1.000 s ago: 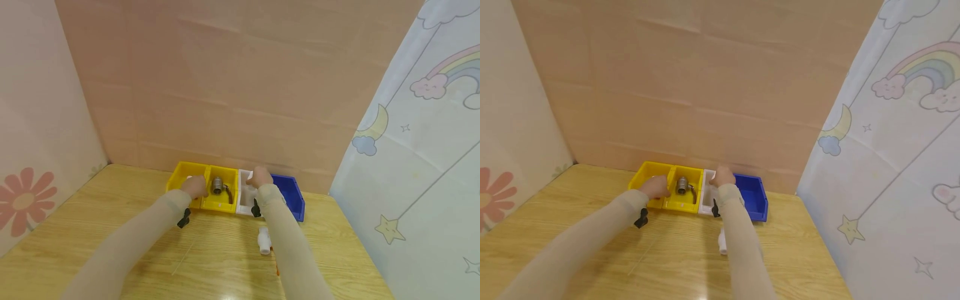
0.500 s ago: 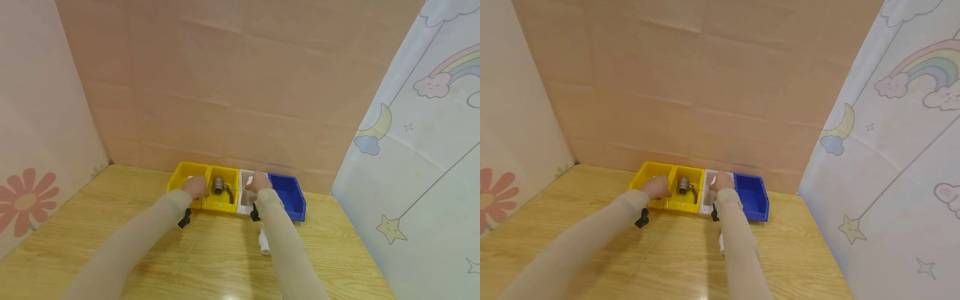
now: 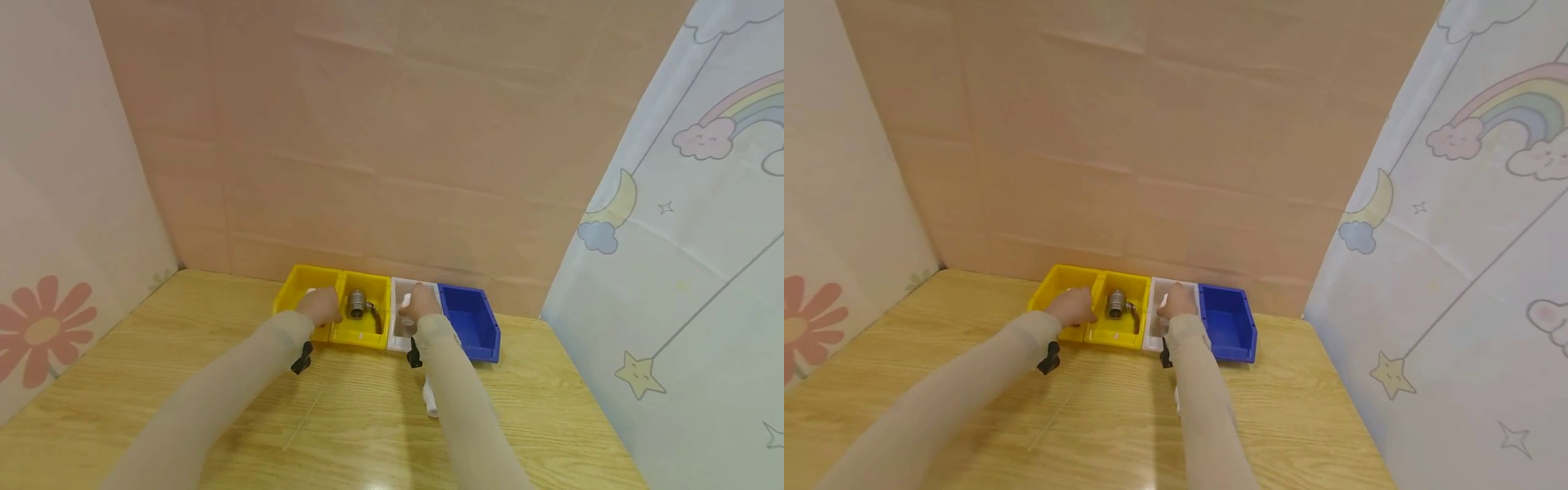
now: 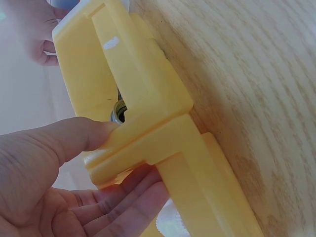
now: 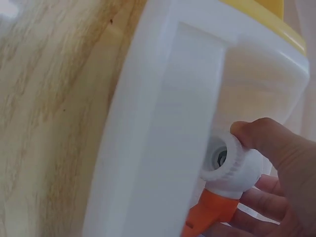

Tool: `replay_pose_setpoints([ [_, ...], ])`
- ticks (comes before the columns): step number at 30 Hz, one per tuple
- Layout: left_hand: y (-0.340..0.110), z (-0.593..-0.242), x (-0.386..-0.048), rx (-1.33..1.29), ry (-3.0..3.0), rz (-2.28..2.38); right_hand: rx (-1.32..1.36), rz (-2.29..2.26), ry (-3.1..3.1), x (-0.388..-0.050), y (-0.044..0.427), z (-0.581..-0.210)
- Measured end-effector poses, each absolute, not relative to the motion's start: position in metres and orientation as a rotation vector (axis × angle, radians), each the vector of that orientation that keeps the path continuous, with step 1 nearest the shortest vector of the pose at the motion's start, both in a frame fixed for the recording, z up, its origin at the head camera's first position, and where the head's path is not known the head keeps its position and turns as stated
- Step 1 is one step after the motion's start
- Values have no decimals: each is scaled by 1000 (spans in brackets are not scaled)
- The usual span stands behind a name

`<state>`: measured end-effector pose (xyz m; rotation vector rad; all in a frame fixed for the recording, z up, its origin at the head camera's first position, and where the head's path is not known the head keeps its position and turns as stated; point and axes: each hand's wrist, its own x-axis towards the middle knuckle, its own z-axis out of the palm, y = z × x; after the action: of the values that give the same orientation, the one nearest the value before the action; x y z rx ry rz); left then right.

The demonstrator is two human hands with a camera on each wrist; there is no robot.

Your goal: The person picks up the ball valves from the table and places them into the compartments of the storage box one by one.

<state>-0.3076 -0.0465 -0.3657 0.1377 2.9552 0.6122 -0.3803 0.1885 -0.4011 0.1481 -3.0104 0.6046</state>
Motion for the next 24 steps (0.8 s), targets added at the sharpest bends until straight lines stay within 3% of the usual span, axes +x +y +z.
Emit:
replay_pose_setpoints([
  [24,-48,-371,-311,149,2978,609,186,541,-3069,-382,189,-416],
])
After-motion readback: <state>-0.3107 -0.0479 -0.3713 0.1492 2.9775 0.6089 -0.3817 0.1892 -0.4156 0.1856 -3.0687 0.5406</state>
